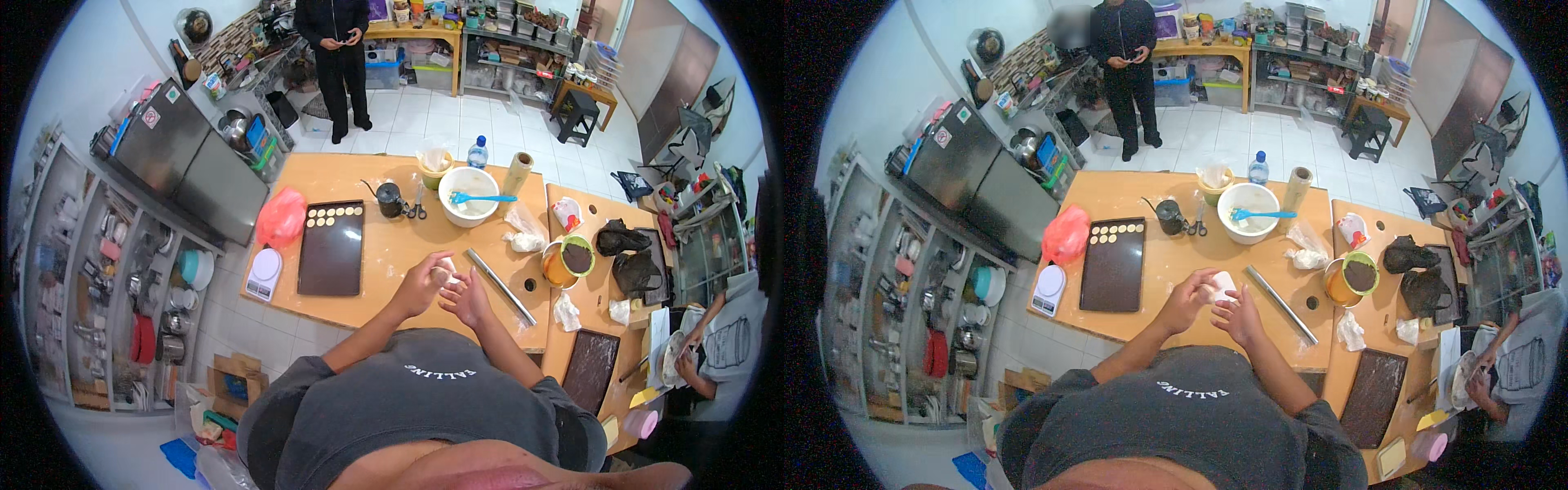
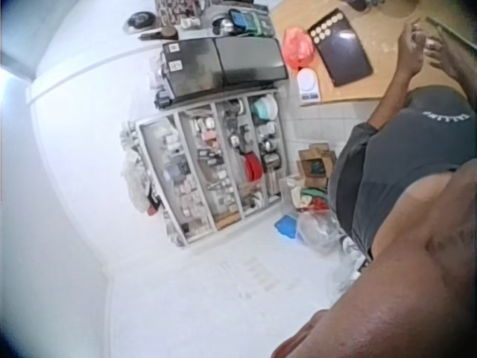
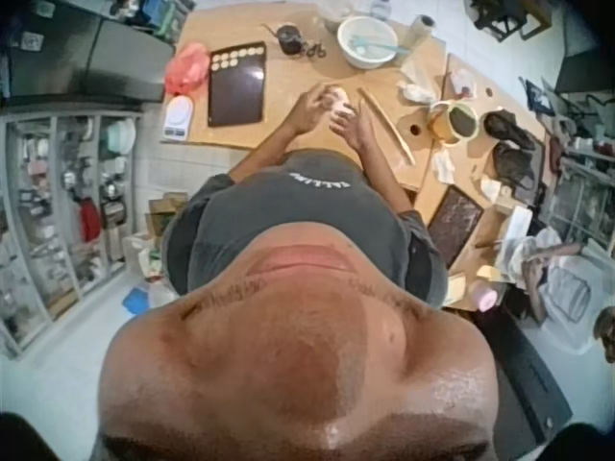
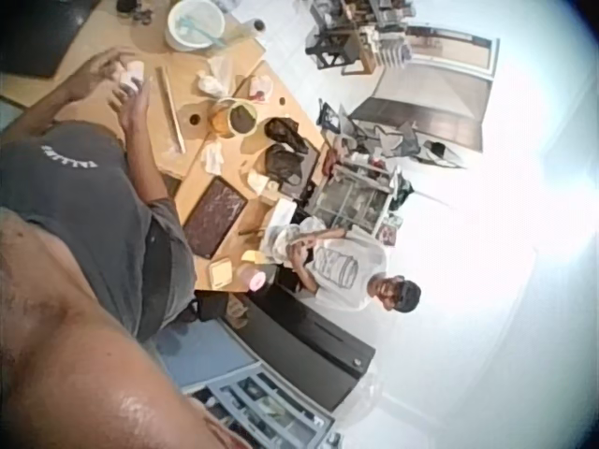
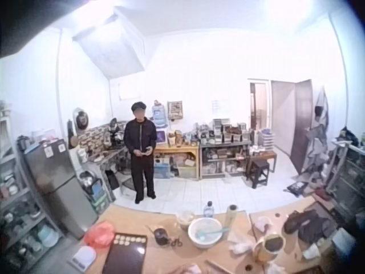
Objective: The person places small pieces of dough onto a baking sheet, then rolls another piece of dough between their hands before placing it on the sheet.
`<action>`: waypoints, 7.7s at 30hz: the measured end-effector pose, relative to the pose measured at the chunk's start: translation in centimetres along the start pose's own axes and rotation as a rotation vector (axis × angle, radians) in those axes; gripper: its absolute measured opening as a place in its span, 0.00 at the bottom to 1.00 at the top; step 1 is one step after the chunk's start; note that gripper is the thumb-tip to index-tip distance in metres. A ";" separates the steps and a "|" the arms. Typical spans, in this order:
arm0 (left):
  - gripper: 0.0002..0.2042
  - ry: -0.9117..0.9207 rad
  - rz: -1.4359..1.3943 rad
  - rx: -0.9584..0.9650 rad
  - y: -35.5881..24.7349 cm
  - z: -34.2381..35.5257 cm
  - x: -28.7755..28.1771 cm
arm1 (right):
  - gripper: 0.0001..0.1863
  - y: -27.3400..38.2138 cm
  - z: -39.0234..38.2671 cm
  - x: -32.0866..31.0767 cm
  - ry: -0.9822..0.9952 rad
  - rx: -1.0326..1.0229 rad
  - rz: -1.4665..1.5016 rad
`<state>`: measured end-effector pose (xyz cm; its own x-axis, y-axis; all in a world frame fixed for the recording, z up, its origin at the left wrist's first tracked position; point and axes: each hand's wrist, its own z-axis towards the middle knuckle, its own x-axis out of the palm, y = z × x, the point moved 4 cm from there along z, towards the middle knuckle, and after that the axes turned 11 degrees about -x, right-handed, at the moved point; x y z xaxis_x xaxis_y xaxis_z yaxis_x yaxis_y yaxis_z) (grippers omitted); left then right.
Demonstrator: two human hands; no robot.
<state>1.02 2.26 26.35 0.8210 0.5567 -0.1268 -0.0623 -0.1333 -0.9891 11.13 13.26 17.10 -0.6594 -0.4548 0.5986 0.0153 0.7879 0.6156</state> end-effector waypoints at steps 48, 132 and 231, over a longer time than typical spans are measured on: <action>0.36 -0.126 0.271 0.299 4.1 -8.5 -31.8 | 0.28 -20.1 6.3 27.5 0.139 0.088 0.183; 0.22 -0.179 -0.659 -0.315 13.8 -7.3 -30.4 | 0.27 -18.1 6.5 22.5 0.051 -0.194 -0.342; 0.17 0.127 -0.146 -0.143 1.7 -9.1 -22.1 | 0.33 -13.3 1.3 20.0 0.174 0.089 0.021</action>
<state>-12.08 -17.77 28.17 0.8806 0.4726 0.0363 0.1359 -0.1784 -0.9745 -3.24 -5.76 20.25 -0.5197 -0.4965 0.6953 -0.0434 0.8281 0.5589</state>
